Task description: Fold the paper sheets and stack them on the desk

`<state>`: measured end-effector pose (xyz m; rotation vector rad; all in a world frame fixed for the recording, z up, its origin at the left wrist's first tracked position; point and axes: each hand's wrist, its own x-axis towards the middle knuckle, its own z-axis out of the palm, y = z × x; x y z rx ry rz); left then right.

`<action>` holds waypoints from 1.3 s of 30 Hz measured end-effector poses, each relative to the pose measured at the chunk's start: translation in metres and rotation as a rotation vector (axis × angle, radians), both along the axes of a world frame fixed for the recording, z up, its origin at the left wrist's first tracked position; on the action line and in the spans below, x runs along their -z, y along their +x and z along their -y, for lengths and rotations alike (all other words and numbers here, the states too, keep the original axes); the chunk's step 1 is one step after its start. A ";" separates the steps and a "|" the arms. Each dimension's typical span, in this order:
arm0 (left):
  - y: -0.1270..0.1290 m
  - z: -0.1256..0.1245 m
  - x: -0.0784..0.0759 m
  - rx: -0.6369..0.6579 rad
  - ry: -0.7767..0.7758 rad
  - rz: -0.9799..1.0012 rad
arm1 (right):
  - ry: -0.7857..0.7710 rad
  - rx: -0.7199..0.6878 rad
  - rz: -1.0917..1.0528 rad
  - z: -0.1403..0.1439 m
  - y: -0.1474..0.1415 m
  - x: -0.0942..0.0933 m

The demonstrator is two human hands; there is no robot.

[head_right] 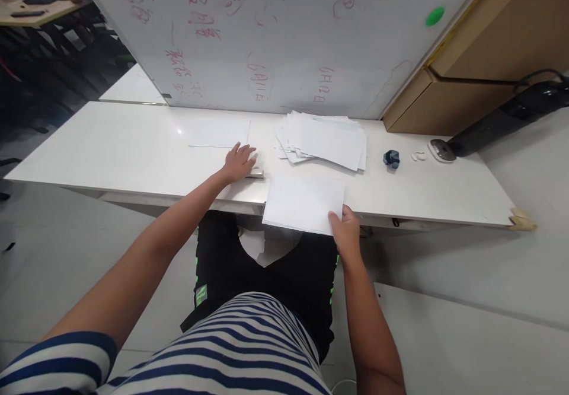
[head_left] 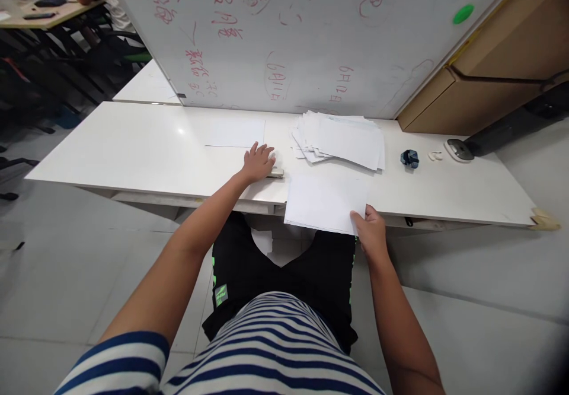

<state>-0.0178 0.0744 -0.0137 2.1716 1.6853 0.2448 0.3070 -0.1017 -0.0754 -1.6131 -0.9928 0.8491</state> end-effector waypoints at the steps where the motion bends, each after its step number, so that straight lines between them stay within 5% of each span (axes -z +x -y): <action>1: 0.000 0.000 0.000 0.002 0.001 -0.001 | -0.014 0.010 -0.014 0.000 0.000 0.000; 10: 0.008 0.012 -0.002 -0.035 0.145 -0.058 | -0.064 0.055 0.114 0.007 -0.009 -0.016; 15: 0.014 0.032 -0.023 -0.121 0.340 -0.003 | 0.075 0.098 0.143 0.011 -0.016 -0.034; 18: 0.020 0.056 -0.040 -0.134 0.424 0.125 | 0.141 0.121 0.139 0.014 -0.017 -0.046; 21: 0.030 0.080 -0.045 -0.167 0.322 0.414 | 0.228 0.124 0.107 0.011 -0.019 -0.058; 26: 0.044 0.096 -0.034 -0.013 -0.210 0.964 | 0.334 -0.028 0.007 -0.014 -0.031 -0.072; 28: 0.045 0.096 -0.031 0.020 -0.301 1.049 | 0.337 -0.106 -0.055 -0.027 -0.036 -0.072; 32: 0.049 0.098 -0.024 -0.052 -0.188 1.039 | 0.325 -0.149 -0.111 -0.042 -0.044 -0.067; 39: 0.062 0.104 0.007 -0.129 -0.090 0.914 | 0.128 -0.008 0.007 -0.039 -0.052 -0.036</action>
